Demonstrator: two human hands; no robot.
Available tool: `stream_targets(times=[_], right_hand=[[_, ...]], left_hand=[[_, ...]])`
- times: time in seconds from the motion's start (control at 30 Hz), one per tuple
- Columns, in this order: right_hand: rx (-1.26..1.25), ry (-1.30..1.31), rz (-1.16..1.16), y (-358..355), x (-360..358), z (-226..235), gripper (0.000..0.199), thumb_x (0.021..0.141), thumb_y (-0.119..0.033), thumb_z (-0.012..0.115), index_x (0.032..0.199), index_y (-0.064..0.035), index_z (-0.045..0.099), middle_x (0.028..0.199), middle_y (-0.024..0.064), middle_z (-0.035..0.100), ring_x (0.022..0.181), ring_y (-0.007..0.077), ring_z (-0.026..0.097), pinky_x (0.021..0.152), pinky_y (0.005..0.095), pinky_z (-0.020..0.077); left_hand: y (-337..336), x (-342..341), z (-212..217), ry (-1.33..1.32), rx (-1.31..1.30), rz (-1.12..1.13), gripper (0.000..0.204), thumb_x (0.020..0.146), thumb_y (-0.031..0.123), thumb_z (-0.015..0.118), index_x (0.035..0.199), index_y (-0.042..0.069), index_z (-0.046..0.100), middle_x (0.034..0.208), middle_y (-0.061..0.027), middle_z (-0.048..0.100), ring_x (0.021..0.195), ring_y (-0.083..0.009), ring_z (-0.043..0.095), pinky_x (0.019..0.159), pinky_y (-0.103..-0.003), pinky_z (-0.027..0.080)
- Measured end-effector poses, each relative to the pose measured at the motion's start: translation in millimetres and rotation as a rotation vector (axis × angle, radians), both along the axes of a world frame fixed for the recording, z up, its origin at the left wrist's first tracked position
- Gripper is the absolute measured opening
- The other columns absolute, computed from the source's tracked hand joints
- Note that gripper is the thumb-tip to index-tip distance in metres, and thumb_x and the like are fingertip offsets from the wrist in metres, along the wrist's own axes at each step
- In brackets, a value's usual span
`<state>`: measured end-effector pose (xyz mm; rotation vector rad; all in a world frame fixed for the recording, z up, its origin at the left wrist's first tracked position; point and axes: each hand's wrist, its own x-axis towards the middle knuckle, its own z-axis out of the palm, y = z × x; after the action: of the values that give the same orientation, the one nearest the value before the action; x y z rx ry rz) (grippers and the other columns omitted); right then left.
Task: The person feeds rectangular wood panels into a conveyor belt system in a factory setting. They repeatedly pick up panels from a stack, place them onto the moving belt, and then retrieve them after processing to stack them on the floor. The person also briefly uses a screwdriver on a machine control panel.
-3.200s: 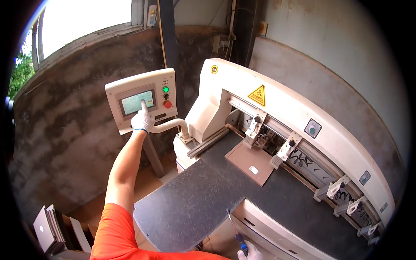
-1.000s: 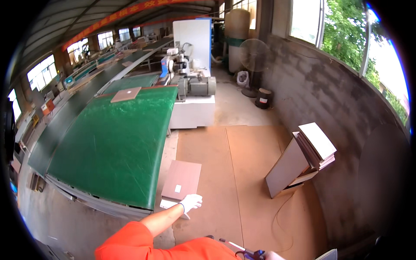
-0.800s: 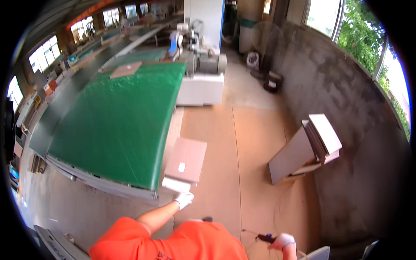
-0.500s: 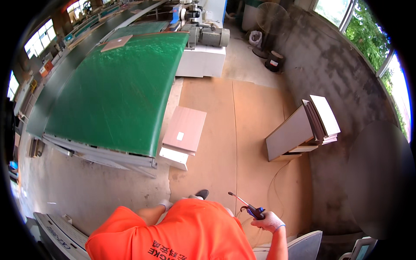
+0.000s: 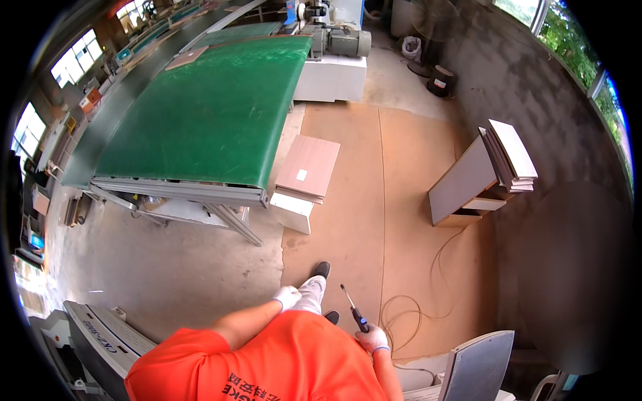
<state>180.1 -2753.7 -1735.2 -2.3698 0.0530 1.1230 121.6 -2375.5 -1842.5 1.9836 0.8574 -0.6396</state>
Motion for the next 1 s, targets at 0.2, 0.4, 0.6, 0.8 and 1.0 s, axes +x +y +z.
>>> stream_targets(times=[0.2, 0.4, 0.6, 0.8, 1.0], right_hand=[[-0.041, 0.111, -0.141, -21.5, -104.7, -40.2, 0.054, 0.078, -0.045, 0.078, 0.111, -0.0025, 0.079, 0.105, 0.0255, 0.078, 0.101, 0.0416, 0.076, 0.091, 0.0468, 0.0576], [-0.227, 0.177, -0.182, -46.3, -176.9, -78.8, 0.058, 0.075, -0.047, 0.084, 0.110, -0.0011, 0.080, 0.106, 0.0258, 0.078, 0.106, 0.0399, 0.077, 0.092, 0.0461, 0.0579], [-0.390, 0.162, -0.044, 56.6, -187.0, -68.5, 0.046, 0.075, -0.038, 0.079, 0.105, -0.0026, 0.081, 0.101, 0.0231, 0.079, 0.098, 0.0381, 0.078, 0.086, 0.0458, 0.0600], [-0.102, 0.028, 0.128, 238.4, -140.6, -82.9, 0.052, 0.078, -0.045, 0.073, 0.114, -0.0074, 0.080, 0.112, 0.0212, 0.079, 0.108, 0.0377, 0.076, 0.095, 0.0442, 0.0578], [0.027, -0.116, 0.462, 388.9, -128.1, -5.4, 0.045, 0.087, -0.047, 0.070, 0.119, -0.0165, 0.076, 0.113, 0.0170, 0.079, 0.108, 0.0377, 0.074, 0.093, 0.0476, 0.0566]], left_hand=[[21.2, -51.0, 20.4, -0.002, 0.135, -0.306, 0.036, 0.095, 0.042, 0.068, 0.117, 0.016, 0.081, 0.116, -0.0173, 0.079, 0.112, -0.0360, 0.074, 0.101, -0.046, 0.056], [106.9, -92.2, -18.8, 0.056, 0.006, -0.083, 0.039, 0.095, 0.038, 0.064, 0.114, 0.008, 0.081, 0.118, -0.0196, 0.079, 0.111, -0.0386, 0.074, 0.098, -0.047, 0.057], [198.0, -156.6, -11.4, -0.102, -0.034, 0.000, 0.041, 0.095, 0.041, 0.064, 0.112, 0.008, 0.079, 0.112, -0.0231, 0.078, 0.107, -0.0395, 0.075, 0.092, -0.047, 0.058], [331.6, -271.2, -26.8, 0.061, 0.233, -0.128, 0.052, 0.097, 0.047, 0.051, 0.117, 0.008, 0.080, 0.127, -0.0240, 0.072, 0.121, -0.0464, 0.068, 0.103, -0.053, 0.055], [428.9, -391.4, -61.5, 0.328, 0.422, -0.114, 0.051, 0.100, 0.041, 0.044, 0.113, 0.009, 0.082, 0.125, -0.0207, 0.076, 0.119, -0.0411, 0.071, 0.105, -0.049, 0.053]])
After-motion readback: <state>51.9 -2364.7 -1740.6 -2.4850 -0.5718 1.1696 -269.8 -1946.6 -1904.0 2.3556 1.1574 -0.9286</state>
